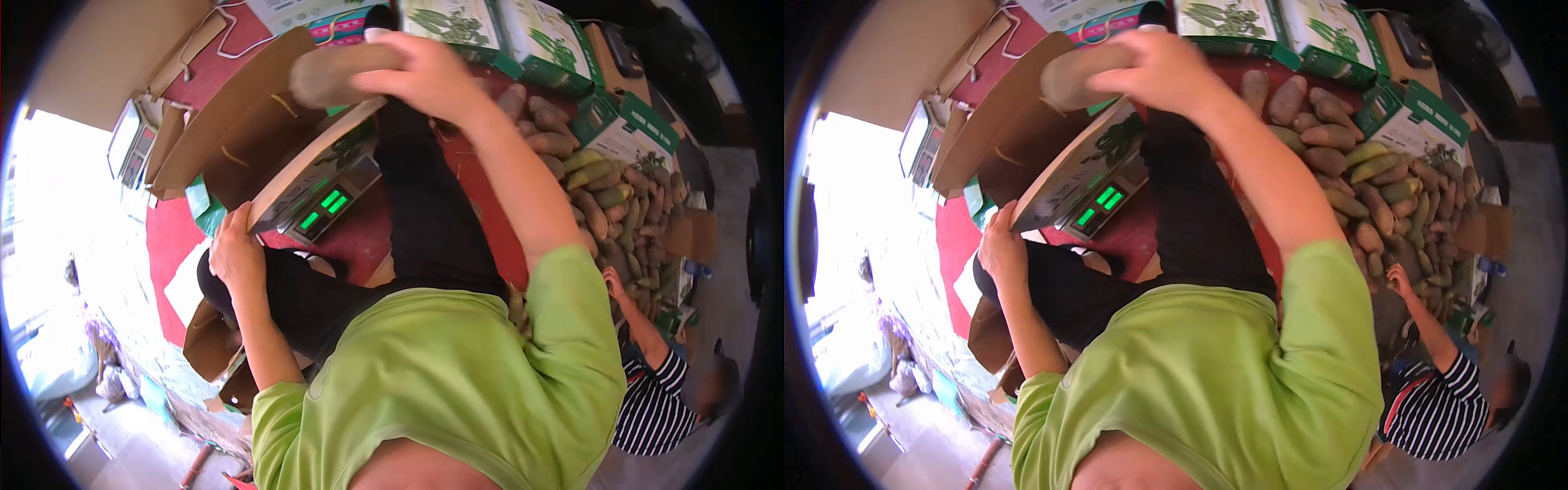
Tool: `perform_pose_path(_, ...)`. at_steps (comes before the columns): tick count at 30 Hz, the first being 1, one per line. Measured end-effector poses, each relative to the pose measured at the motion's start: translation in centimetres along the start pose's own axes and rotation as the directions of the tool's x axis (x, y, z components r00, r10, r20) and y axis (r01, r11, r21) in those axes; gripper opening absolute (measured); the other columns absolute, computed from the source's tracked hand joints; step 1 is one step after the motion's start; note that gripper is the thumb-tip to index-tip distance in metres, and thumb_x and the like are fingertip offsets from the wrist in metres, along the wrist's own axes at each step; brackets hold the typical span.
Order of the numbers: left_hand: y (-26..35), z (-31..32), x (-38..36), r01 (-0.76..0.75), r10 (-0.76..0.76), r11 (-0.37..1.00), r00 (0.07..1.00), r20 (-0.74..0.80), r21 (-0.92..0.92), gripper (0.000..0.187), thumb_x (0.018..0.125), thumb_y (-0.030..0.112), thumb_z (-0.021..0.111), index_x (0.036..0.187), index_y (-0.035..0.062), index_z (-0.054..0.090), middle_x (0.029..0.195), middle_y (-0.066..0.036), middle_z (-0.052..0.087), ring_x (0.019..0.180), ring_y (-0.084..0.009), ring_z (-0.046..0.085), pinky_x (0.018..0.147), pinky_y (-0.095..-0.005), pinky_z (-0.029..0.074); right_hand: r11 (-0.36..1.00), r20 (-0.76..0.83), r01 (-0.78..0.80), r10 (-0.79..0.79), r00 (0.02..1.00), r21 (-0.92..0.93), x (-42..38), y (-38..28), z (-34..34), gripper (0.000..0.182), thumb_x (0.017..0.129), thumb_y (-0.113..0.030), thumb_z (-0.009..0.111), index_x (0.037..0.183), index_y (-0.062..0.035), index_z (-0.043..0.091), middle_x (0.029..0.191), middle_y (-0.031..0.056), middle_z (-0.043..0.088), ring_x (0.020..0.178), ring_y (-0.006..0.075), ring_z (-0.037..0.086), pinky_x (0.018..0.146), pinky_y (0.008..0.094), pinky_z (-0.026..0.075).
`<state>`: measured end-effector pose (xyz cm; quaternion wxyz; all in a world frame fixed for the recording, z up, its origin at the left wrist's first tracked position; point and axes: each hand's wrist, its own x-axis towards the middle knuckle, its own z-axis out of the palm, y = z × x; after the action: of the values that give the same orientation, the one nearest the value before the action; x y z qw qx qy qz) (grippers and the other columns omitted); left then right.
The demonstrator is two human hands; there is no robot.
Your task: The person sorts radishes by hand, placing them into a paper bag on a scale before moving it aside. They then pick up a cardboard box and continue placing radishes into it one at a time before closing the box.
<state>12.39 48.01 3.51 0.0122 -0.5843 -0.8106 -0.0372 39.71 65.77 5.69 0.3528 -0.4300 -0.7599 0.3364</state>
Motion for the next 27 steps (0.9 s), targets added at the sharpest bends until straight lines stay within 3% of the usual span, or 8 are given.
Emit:
perform_pose_path(2, 0.0, 0.1, 0.0, 0.009, -0.01, 1.0, 1.0, 0.023, 0.011, 0.043, 0.073, -0.002, 0.051, 0.109, 0.0173, 0.063, 0.105, -0.005, 0.064, 0.097, -0.0276, 0.061, 0.081, -0.0389, 0.048, 0.993, 0.163, -0.023, 0.042, 0.986, -0.117, 2.4, -2.0, 3.0, 0.048, 0.067, -0.042, 0.07, 0.101, -0.0075, 0.066, 0.086, 0.0122, 0.067, 0.08, 0.0264, 0.065, 0.073, 0.0346, 0.05)
perform_pose_path(4, -0.4, 0.5, 0.0, -0.023, 0.023, 1.0, 1.0, 0.01, -0.001, 0.045, 0.074, -0.003, 0.048, 0.11, 0.0179, 0.063, 0.104, -0.007, 0.064, 0.096, -0.0287, 0.061, 0.079, -0.0395, 0.048, 0.933, 0.256, 0.042, 0.054, 0.965, -0.356, 4.4, -2.2, 7.4, 0.044, 0.057, -0.04, 0.066, 0.086, -0.0073, 0.068, 0.082, 0.0166, 0.066, 0.079, 0.0334, 0.065, 0.067, 0.0417, 0.051)
perform_pose_path(8, -0.4, 0.6, 0.1, -0.024, 0.023, 0.999, 1.0, 0.019, 0.029, 0.039, 0.077, -0.001, 0.051, 0.11, 0.0174, 0.063, 0.102, -0.008, 0.064, 0.092, -0.0298, 0.062, 0.073, -0.0409, 0.049, 0.851, 0.477, 0.151, 0.127, 0.87, -0.502, 4.5, -4.0, 12.5, 0.035, 0.058, -0.026, 0.065, 0.088, -0.0102, 0.072, 0.092, 0.0117, 0.069, 0.091, 0.026, 0.065, 0.073, 0.0399, 0.051)
perform_pose_path(11, -0.3, 0.6, 0.1, -0.033, 0.033, 0.999, 0.999, 0.0, -0.004, 0.039, 0.078, -0.001, 0.051, 0.111, 0.0172, 0.063, 0.101, -0.008, 0.064, 0.091, -0.0289, 0.062, 0.073, -0.0404, 0.049, 0.851, 0.558, 0.15, 0.188, 0.808, -0.504, 4.8, -3.9, 13.9, 0.029, 0.069, -0.02, 0.06, 0.095, -0.0095, 0.07, 0.099, 0.0103, 0.068, 0.097, 0.0246, 0.063, 0.075, 0.0396, 0.048)
perform_pose_path(15, -0.1, 0.8, 0.1, -0.038, 0.038, 0.999, 0.999, 0.021, -0.003, 0.04, 0.078, -0.001, 0.05, 0.111, 0.0168, 0.063, 0.102, -0.007, 0.064, 0.091, -0.0289, 0.062, 0.073, -0.0399, 0.049, 0.848, 0.517, 0.106, 0.213, 0.829, -0.519, 4.7, -2.3, 12.8, 0.028, 0.074, -0.02, 0.06, 0.098, -0.0095, 0.069, 0.098, 0.0102, 0.068, 0.097, 0.024, 0.063, 0.076, 0.04, 0.048)
perform_pose_path(20, -1.8, 1.8, 0.0, -0.127, 0.126, 0.992, 0.992, -0.024, -0.015, 0.044, 0.076, -0.002, 0.046, 0.112, 0.0177, 0.063, 0.101, -0.007, 0.065, 0.088, -0.0311, 0.063, 0.071, -0.0408, 0.049, 0.992, 0.126, 0.127, -0.122, 0.984, -0.027, 1.4, 0.5, 5.0, 0.028, 0.076, -0.025, 0.064, 0.1, -0.0098, 0.067, 0.091, 0.0096, 0.067, 0.087, 0.0234, 0.065, 0.076, 0.0357, 0.05)
perform_pose_path(25, -1.3, 2.0, -0.2, -0.134, 0.133, 0.991, 0.991, -0.015, -0.015, 0.043, 0.077, 0.0, 0.047, 0.113, 0.0192, 0.063, 0.101, -0.008, 0.065, 0.086, -0.0309, 0.064, 0.069, -0.0417, 0.049, 0.977, -0.138, -0.2, 0.208, 0.968, 0.07, -7.6, 9.7, -4.0, 0.031, 0.082, -0.023, 0.063, 0.107, -0.0038, 0.064, 0.097, 0.0101, 0.067, 0.089, 0.0191, 0.064, 0.08, 0.0304, 0.049)
perform_pose_path(27, -1.4, 2.2, -0.2, -0.158, 0.158, 0.987, 0.986, -0.057, 0.008, 0.043, 0.077, 0.0, 0.047, 0.112, 0.0196, 0.063, 0.101, -0.008, 0.065, 0.087, -0.0308, 0.064, 0.07, -0.0413, 0.049, 0.909, -0.146, -0.391, 0.371, 0.917, -0.146, -13.9, 14.6, -6.0, 0.03, 0.083, -0.021, 0.062, 0.108, -0.0041, 0.062, 0.102, 0.0135, 0.065, 0.096, 0.023, 0.061, 0.083, 0.0315, 0.047)
